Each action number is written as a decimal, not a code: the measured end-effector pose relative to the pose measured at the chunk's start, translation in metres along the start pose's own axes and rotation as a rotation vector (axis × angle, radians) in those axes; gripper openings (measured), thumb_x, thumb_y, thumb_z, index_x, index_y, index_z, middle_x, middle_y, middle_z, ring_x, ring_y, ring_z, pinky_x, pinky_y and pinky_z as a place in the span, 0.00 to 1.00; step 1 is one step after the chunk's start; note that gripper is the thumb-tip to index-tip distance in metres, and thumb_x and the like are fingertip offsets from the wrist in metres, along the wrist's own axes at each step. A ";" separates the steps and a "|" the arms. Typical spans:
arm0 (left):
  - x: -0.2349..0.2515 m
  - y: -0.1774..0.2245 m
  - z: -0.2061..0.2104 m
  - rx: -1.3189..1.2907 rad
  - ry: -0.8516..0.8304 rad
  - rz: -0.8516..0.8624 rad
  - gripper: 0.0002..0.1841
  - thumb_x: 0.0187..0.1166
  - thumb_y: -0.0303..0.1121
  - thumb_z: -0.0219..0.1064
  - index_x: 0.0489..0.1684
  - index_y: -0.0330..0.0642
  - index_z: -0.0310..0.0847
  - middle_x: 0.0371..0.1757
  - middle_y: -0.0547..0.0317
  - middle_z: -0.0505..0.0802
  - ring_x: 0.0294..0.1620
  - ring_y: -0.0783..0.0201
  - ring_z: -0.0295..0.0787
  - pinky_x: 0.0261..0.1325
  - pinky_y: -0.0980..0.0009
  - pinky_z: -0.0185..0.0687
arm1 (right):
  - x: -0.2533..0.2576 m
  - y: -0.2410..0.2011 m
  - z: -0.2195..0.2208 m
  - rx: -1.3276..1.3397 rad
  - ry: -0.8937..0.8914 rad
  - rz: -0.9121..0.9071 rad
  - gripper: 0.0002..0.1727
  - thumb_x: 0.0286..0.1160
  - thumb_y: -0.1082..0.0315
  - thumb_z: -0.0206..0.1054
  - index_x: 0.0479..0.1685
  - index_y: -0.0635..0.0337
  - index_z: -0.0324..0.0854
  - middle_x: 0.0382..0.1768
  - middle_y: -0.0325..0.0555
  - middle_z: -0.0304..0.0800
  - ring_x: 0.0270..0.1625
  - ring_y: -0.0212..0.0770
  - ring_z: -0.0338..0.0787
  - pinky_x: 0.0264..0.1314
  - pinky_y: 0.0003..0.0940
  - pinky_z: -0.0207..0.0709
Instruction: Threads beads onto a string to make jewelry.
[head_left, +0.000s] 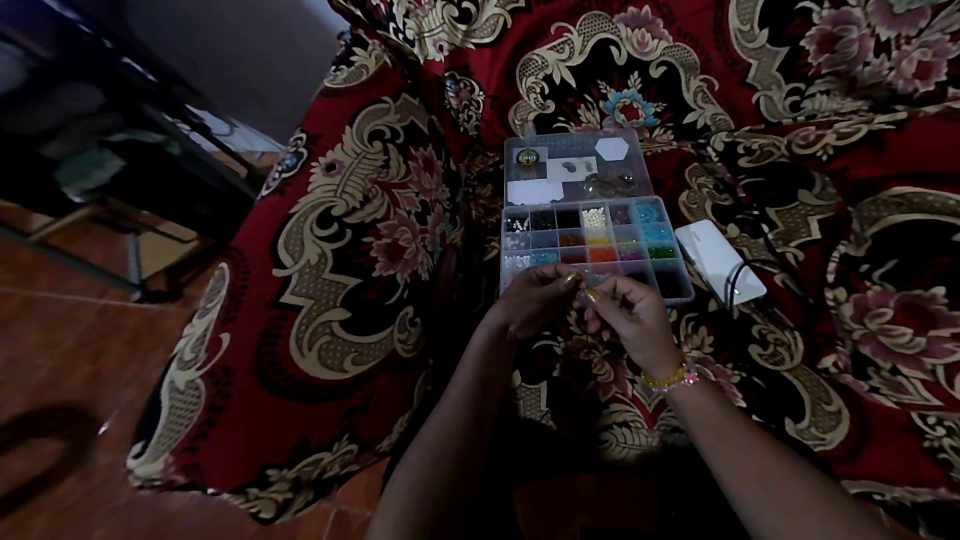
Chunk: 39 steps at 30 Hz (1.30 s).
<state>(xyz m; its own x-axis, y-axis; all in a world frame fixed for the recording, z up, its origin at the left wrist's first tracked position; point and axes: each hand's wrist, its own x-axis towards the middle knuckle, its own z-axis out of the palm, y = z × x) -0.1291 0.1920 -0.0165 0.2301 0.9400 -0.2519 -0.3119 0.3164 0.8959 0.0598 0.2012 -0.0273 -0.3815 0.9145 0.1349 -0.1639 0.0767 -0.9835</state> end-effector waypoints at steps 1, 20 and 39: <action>0.000 0.000 0.000 0.002 0.003 -0.005 0.11 0.87 0.25 0.57 0.41 0.42 0.87 0.38 0.65 0.93 0.38 0.71 0.91 0.50 0.72 0.89 | 0.000 0.000 0.000 0.004 0.001 0.000 0.06 0.77 0.74 0.64 0.37 0.64 0.87 0.27 0.35 0.92 0.24 0.25 0.88 0.25 0.19 0.83; -0.001 -0.001 -0.001 -0.163 -0.058 0.031 0.08 0.85 0.26 0.59 0.42 0.48 0.86 0.38 0.65 0.93 0.39 0.71 0.90 0.52 0.73 0.88 | -0.001 0.000 0.000 0.030 -0.010 -0.050 0.06 0.77 0.74 0.64 0.36 0.62 0.86 0.26 0.34 0.92 0.23 0.24 0.87 0.24 0.19 0.82; 0.003 -0.008 -0.003 -0.207 -0.108 0.024 0.11 0.84 0.26 0.61 0.36 0.50 0.90 0.36 0.67 0.94 0.36 0.74 0.90 0.47 0.75 0.88 | -0.002 0.002 0.000 0.098 -0.042 -0.072 0.06 0.78 0.73 0.63 0.36 0.62 0.86 0.26 0.33 0.91 0.22 0.24 0.86 0.24 0.19 0.82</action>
<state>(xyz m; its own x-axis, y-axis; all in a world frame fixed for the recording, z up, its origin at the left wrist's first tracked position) -0.1288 0.1923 -0.0259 0.3144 0.9320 -0.1804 -0.4983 0.3238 0.8043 0.0607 0.1997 -0.0291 -0.4029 0.8905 0.2113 -0.2795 0.1001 -0.9549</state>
